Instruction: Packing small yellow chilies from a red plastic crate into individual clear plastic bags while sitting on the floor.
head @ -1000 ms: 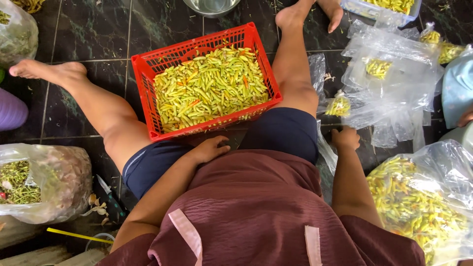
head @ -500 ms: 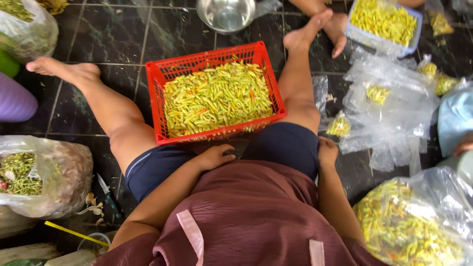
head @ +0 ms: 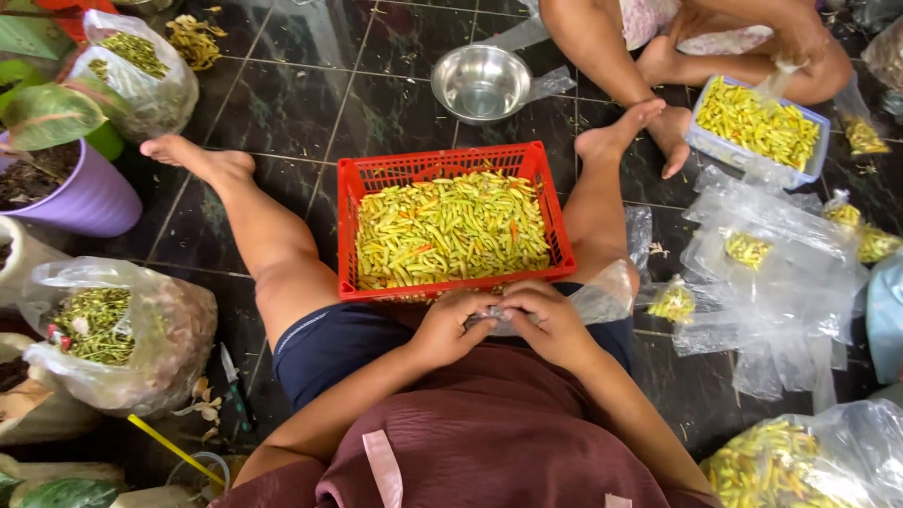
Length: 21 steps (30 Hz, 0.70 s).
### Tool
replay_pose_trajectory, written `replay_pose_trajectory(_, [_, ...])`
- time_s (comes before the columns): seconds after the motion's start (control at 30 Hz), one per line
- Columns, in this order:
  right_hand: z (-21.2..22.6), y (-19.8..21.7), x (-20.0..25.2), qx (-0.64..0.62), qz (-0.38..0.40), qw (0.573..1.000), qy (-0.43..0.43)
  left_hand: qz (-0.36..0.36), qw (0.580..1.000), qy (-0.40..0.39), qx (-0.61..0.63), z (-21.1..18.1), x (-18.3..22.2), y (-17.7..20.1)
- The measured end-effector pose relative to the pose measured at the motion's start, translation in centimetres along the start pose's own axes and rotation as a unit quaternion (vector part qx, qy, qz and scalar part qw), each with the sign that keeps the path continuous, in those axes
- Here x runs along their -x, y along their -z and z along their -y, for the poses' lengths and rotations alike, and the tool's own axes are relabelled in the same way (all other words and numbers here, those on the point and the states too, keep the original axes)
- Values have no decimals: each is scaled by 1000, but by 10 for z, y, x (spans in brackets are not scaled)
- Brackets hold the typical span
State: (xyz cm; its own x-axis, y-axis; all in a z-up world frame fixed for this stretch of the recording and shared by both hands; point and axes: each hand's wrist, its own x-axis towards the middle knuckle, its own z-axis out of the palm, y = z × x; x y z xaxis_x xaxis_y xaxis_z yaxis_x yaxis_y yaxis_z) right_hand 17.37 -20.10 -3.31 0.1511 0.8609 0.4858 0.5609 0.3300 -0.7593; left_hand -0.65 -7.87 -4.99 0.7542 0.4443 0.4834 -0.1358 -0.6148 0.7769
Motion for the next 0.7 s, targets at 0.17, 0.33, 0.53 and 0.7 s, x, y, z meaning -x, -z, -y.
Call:
replay_pose_trajectory(0.17, [13, -1, -2, 148, -107, 983, 7, -137, 976, 142, 92, 42, 13, 1])
replay_pose_trajectory(0.33, [10, -34, 9, 162, -75, 984, -13, -168, 956, 159, 182, 59, 22, -16])
replay_pose_trajectory(0.53, [-14, -46, 21, 104, -13, 979, -173, -58, 790, 270, 547, 57, 30, -33])
replay_pose_trajectory(0.7, [-12, -28, 14, 118, -108, 977, -139, -21, 897, 104, 429, 38, 22, -15])
